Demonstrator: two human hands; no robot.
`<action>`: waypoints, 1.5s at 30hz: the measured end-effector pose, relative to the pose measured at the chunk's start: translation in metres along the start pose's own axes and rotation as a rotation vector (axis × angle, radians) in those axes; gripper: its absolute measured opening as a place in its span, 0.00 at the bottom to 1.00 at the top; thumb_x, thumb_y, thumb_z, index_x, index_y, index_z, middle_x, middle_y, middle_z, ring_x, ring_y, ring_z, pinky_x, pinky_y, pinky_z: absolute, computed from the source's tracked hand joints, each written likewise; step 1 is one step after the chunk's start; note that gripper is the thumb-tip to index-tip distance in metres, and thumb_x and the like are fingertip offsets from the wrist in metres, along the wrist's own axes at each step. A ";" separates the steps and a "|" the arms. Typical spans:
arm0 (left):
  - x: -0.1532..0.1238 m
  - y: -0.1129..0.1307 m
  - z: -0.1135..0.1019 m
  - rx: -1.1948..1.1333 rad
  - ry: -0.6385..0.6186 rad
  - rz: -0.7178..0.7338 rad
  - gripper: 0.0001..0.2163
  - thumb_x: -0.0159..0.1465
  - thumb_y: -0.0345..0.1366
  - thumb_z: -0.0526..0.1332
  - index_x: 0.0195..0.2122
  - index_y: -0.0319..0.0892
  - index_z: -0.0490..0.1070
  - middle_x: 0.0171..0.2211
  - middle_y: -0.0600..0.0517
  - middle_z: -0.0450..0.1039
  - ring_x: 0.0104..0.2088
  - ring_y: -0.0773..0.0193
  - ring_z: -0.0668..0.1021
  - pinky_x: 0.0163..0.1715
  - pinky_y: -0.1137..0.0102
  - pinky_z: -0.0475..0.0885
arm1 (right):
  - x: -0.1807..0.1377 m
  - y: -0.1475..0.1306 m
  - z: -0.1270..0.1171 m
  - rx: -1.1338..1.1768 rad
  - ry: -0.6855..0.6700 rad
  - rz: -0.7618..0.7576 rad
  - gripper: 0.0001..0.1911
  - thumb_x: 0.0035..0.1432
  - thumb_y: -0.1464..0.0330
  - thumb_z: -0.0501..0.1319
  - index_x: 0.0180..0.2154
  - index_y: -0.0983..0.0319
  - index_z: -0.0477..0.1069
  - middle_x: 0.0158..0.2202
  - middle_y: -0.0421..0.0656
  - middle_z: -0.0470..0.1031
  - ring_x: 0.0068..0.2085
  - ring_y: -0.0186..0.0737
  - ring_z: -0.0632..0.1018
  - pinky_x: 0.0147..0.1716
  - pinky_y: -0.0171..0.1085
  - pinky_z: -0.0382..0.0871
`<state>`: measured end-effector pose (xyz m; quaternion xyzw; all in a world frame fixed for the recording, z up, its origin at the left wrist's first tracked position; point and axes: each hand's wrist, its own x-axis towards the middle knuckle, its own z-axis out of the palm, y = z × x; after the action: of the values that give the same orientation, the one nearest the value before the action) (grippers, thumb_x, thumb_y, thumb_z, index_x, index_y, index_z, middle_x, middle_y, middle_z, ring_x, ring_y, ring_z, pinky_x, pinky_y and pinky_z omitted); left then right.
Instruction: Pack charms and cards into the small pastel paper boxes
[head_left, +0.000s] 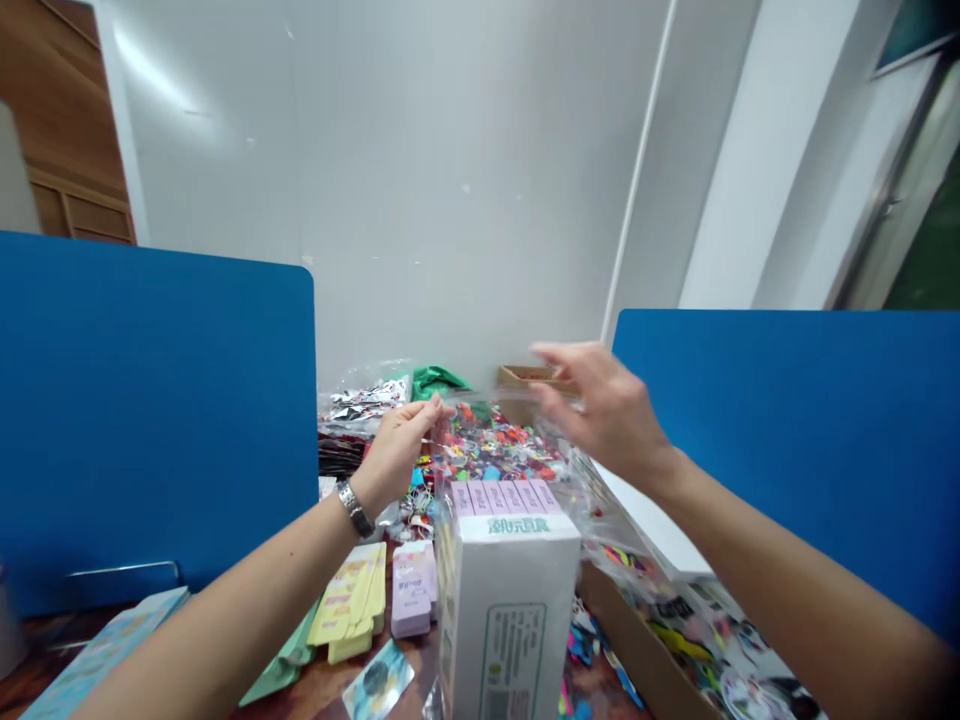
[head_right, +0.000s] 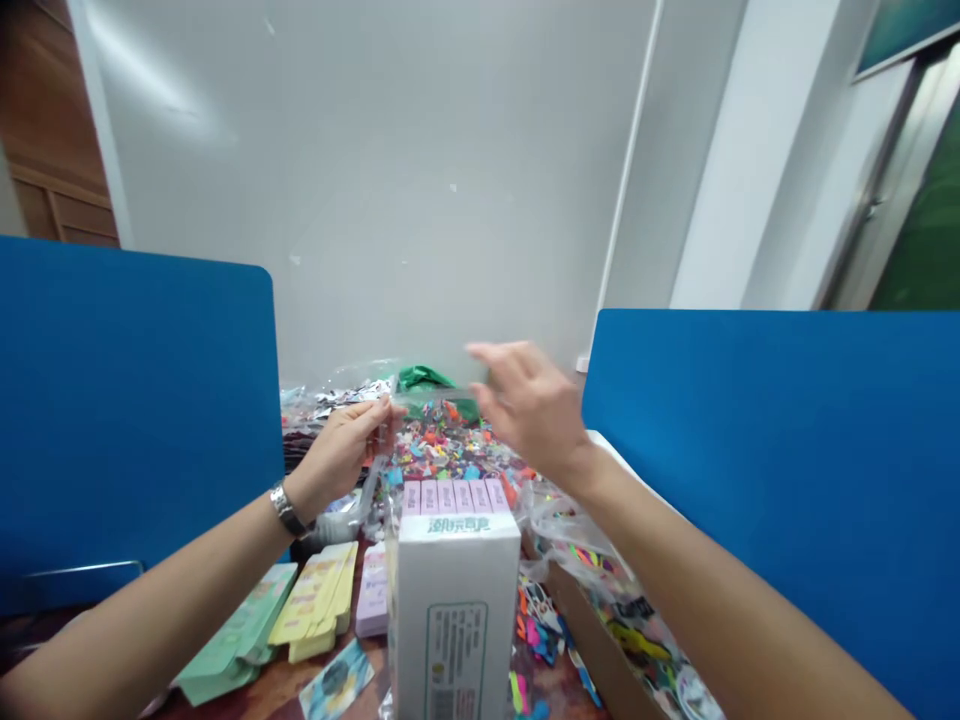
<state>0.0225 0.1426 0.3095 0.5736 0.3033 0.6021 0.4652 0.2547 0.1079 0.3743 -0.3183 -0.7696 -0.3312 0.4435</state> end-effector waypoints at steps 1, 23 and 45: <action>-0.001 0.002 0.001 -0.014 -0.002 0.003 0.18 0.58 0.52 0.63 0.33 0.39 0.77 0.26 0.53 0.69 0.22 0.74 0.67 0.22 0.76 0.63 | 0.007 -0.011 0.007 0.007 -0.043 -0.096 0.13 0.64 0.67 0.56 0.49 0.60 0.70 0.43 0.46 0.76 0.42 0.41 0.76 0.40 0.39 0.70; -0.013 0.017 -0.005 -0.194 0.092 0.101 0.27 0.46 0.29 0.72 0.47 0.43 0.67 0.39 0.54 0.67 0.30 0.72 0.74 0.33 0.71 0.73 | 0.038 -0.046 0.063 -0.089 -0.242 -0.283 0.16 0.59 0.71 0.59 0.50 0.60 0.68 0.50 0.49 0.75 0.46 0.46 0.73 0.35 0.38 0.65; -0.014 0.010 -0.007 -0.103 -0.042 0.112 0.10 0.57 0.43 0.67 0.32 0.41 0.78 0.23 0.54 0.69 0.25 0.71 0.67 0.28 0.73 0.63 | 0.037 -0.043 0.057 -0.196 -0.139 -0.508 0.09 0.61 0.75 0.56 0.30 0.60 0.71 0.30 0.43 0.73 0.31 0.39 0.69 0.34 0.39 0.65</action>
<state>0.0124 0.1271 0.3115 0.5776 0.2293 0.6299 0.4660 0.1789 0.1352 0.3758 -0.1783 -0.8175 -0.4823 0.2594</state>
